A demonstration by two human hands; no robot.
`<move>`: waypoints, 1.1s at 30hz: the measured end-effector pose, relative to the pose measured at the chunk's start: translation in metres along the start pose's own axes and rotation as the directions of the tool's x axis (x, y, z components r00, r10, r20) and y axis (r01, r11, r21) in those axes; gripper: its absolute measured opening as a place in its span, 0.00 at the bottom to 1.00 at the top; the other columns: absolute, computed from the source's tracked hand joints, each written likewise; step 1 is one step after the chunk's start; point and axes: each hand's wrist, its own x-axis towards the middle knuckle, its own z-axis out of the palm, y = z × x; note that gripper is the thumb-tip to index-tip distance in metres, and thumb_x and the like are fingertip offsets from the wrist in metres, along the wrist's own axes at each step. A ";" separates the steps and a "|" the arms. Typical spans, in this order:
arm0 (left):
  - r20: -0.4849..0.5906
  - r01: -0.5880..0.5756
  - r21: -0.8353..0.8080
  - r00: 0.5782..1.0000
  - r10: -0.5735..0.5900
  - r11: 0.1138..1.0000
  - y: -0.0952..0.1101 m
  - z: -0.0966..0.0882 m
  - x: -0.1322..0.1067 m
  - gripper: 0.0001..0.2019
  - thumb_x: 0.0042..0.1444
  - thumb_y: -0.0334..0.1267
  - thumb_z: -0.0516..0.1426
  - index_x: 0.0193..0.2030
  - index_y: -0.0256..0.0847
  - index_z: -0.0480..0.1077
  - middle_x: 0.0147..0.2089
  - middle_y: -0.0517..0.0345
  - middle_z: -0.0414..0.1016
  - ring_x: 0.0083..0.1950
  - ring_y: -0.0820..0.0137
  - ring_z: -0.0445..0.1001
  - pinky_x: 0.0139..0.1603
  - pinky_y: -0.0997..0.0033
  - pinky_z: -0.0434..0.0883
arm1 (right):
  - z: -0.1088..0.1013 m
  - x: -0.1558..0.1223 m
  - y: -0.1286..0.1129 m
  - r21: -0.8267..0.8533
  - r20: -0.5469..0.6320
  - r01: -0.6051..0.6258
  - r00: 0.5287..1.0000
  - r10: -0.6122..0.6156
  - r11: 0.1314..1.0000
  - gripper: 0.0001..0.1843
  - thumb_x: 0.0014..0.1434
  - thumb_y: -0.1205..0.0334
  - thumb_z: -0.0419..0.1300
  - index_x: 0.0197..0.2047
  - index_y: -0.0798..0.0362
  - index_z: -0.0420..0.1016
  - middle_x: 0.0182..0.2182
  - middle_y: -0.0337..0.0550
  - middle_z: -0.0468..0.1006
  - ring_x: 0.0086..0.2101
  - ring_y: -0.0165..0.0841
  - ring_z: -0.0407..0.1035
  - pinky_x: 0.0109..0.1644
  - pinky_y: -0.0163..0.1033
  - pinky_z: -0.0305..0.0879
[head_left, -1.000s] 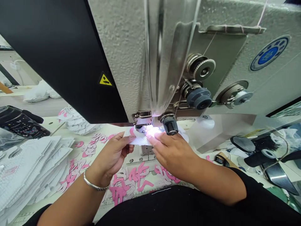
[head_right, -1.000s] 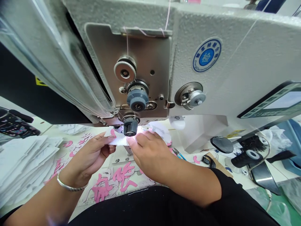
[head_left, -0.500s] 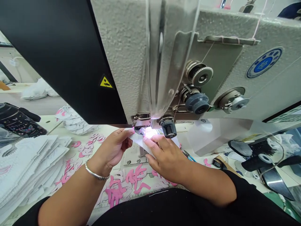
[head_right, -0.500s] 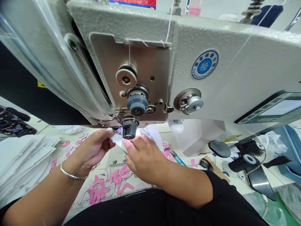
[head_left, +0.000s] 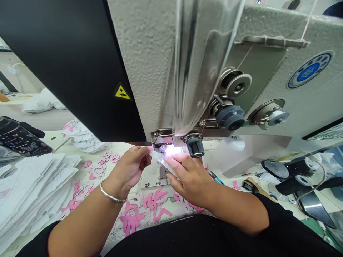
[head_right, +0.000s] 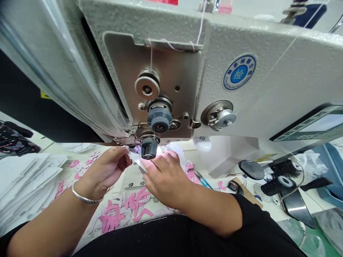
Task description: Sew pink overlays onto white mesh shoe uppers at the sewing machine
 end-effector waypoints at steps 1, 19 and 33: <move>0.001 0.000 0.000 1.000 0.000 1.000 0.000 0.000 0.001 0.13 0.48 0.39 0.66 0.20 0.38 0.69 0.19 0.62 0.67 0.22 0.76 0.66 0.24 0.76 0.63 | 0.001 0.000 0.000 0.001 -0.009 0.007 1.000 -0.007 1.000 0.20 0.67 0.61 0.52 0.60 0.54 0.66 0.51 0.51 0.74 0.48 0.41 0.67 0.53 0.51 0.63; 0.007 -0.006 -0.013 1.000 0.006 1.000 0.010 0.000 0.001 0.12 0.46 0.39 0.66 0.21 0.37 0.70 0.21 0.60 0.68 0.24 0.76 0.66 0.26 0.76 0.65 | 0.000 0.000 0.007 0.003 -0.072 0.008 0.997 -0.007 1.000 0.15 0.66 0.65 0.56 0.55 0.51 0.71 0.45 0.43 0.80 0.46 0.37 0.71 0.61 0.50 0.54; 0.678 -0.093 0.537 0.639 -0.363 0.839 0.023 -0.052 -0.078 0.18 0.54 0.49 0.61 0.47 0.42 0.75 0.46 0.50 0.77 0.48 0.57 0.73 0.51 0.60 0.69 | -0.019 0.005 0.020 0.282 0.000 -0.121 0.992 0.126 0.952 0.12 0.66 0.57 0.54 0.50 0.51 0.73 0.43 0.46 0.77 0.44 0.39 0.69 0.50 0.46 0.67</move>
